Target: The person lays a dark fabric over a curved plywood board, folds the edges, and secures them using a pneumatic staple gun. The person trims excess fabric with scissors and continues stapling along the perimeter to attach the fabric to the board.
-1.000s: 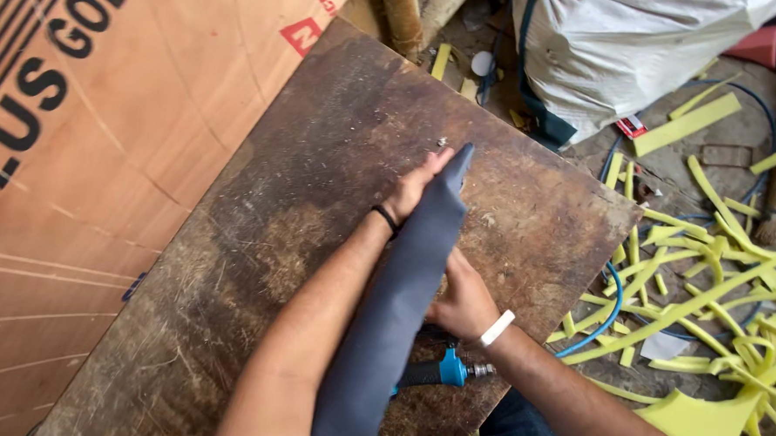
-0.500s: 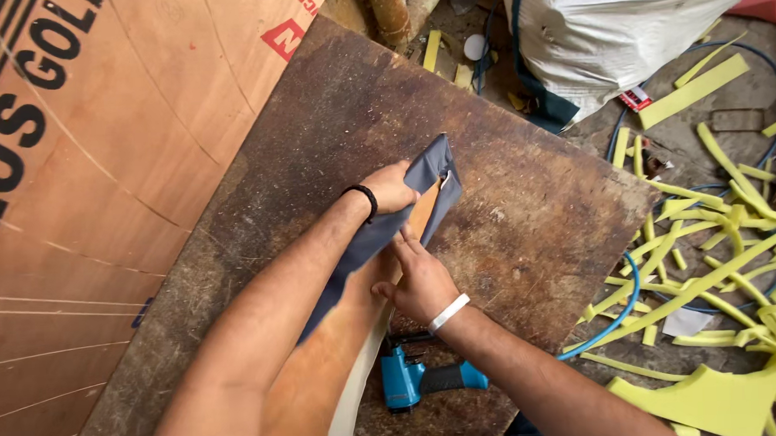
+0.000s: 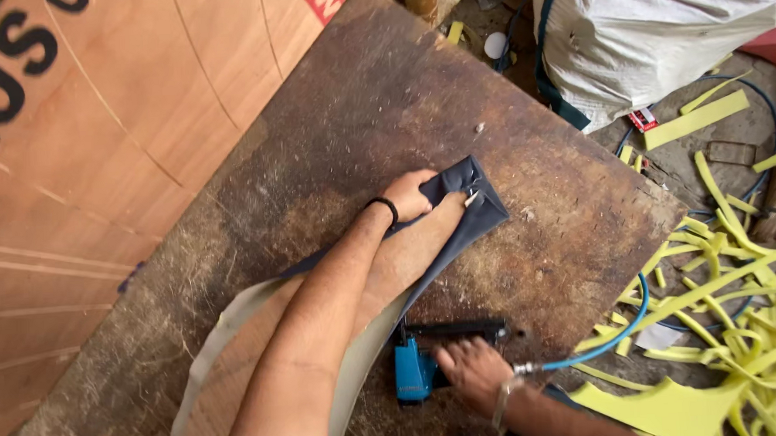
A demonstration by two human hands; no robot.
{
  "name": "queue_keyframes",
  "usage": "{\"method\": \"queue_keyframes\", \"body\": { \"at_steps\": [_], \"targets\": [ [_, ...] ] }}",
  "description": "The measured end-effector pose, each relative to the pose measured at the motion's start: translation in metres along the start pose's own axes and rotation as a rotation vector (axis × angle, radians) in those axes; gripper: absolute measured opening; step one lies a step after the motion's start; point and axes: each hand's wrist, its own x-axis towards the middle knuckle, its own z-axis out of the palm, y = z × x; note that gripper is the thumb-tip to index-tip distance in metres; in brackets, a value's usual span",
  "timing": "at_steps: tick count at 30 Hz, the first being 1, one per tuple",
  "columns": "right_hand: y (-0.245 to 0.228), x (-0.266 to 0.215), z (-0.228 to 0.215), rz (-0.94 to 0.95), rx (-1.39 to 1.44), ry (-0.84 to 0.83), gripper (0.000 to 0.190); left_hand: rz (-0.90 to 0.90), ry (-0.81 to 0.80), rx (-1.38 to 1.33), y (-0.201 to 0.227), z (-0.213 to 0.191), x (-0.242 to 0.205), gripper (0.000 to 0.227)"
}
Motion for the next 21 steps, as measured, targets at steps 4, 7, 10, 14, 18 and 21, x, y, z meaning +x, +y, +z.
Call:
{"method": "queue_keyframes", "body": {
  "at_steps": [4,7,10,14,18,21],
  "targets": [
    [0.023,-0.043,-0.068,0.212,0.32,-0.175,0.055,-0.131,0.118,0.119,0.016,0.01,-0.022,0.047],
    [0.047,-0.064,-0.132,0.328,0.417,0.045,0.057,-0.096,0.197,0.335,0.028,0.011,-0.05,0.06],
    [0.076,-0.047,-0.199,0.569,0.659,0.049,0.03,-0.308,0.283,0.268,0.033,0.007,-0.077,0.051],
    [0.103,0.0,-0.262,0.55,0.778,0.241,0.023,-0.324,0.391,0.302,0.037,0.006,-0.097,0.053],
    [0.112,0.035,-0.28,0.597,0.941,0.247,0.023,-0.32,0.477,0.297,0.039,0.015,-0.1,0.051],
    [0.111,0.047,-0.279,0.655,0.913,0.194,0.023,-0.309,0.466,0.282,0.034,0.016,-0.098,0.049]
  ]
}}
